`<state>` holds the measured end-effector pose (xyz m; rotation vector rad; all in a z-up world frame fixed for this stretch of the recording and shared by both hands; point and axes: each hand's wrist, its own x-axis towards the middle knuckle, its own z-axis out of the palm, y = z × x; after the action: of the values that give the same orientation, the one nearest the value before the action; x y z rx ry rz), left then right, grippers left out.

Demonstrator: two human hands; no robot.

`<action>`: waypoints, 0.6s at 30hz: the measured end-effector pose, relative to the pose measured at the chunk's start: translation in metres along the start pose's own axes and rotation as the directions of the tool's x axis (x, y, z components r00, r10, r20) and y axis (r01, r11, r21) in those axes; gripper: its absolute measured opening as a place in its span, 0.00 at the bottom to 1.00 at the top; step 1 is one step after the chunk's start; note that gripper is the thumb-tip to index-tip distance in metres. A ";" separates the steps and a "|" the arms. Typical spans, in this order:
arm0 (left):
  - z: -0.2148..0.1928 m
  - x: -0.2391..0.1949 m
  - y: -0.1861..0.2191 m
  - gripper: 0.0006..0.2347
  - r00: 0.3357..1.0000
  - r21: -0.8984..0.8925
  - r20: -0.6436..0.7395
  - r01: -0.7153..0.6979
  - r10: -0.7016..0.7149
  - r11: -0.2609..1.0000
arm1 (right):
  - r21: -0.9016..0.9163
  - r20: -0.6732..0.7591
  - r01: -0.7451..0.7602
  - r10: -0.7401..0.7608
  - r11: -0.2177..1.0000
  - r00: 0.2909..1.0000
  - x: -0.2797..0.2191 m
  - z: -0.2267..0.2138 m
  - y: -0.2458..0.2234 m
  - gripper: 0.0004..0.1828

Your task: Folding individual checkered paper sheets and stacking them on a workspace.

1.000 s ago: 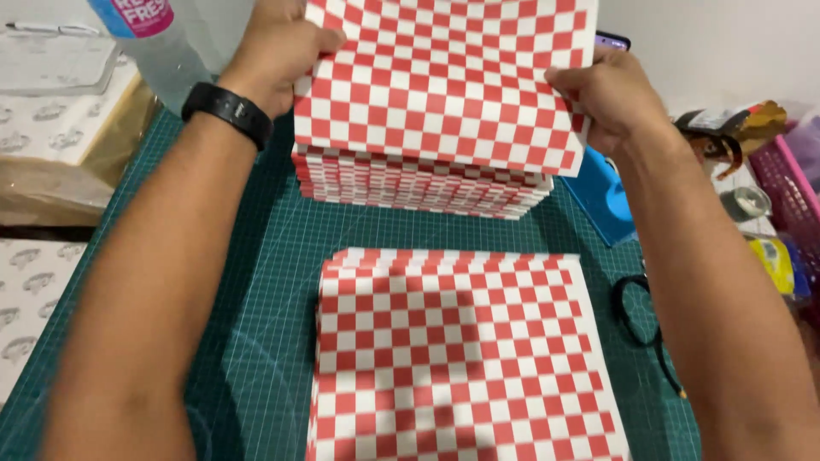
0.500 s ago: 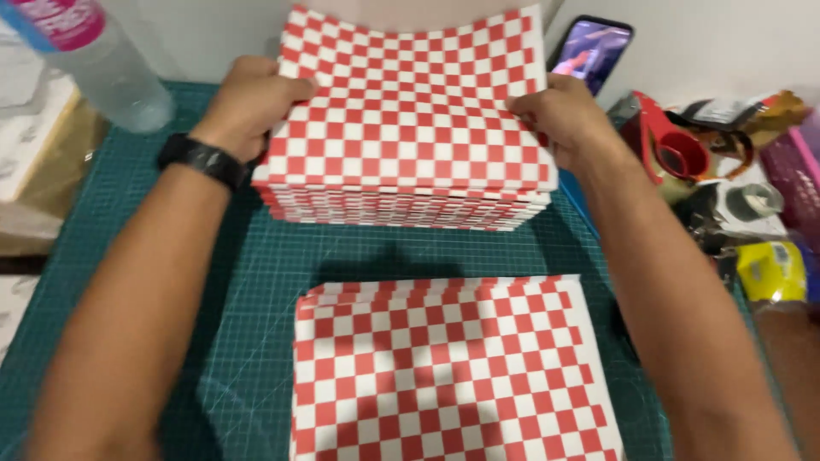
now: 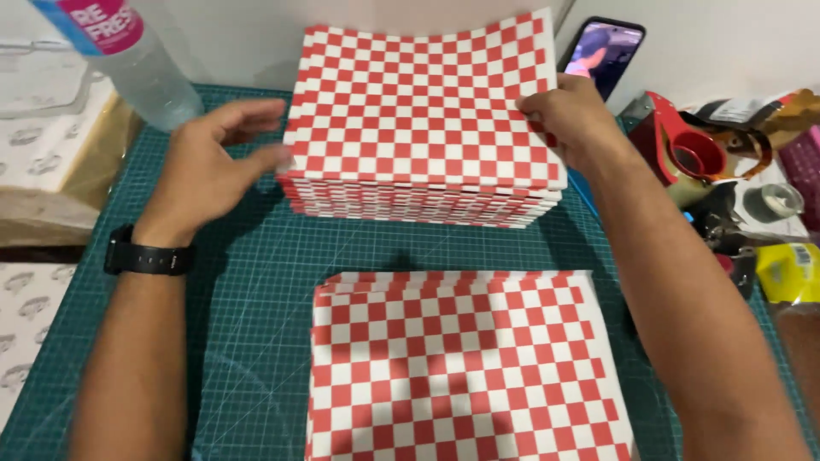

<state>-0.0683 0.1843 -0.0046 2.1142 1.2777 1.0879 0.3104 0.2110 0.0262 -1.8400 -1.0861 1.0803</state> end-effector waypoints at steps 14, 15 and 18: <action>0.003 -0.006 -0.016 0.22 0.982 0.172 0.152 -0.139 0.113 0.975 | -0.086 -0.063 -0.034 0.029 0.996 0.998 -0.013 0.003 -0.004 0.21; 0.004 -0.006 -0.017 0.25 0.982 0.194 0.140 -0.156 0.130 0.969 | -0.081 -0.061 -0.030 0.025 0.996 0.998 -0.011 0.003 -0.003 0.21; 0.011 -0.006 -0.021 0.26 0.971 0.222 0.135 -0.226 0.199 0.949 | -0.081 -0.061 -0.037 0.032 0.996 0.998 -0.012 0.003 -0.004 0.21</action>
<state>-0.0726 0.1893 -0.0280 2.5021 1.1978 0.9237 0.3031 0.2024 0.0315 -1.9501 -1.0821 1.0072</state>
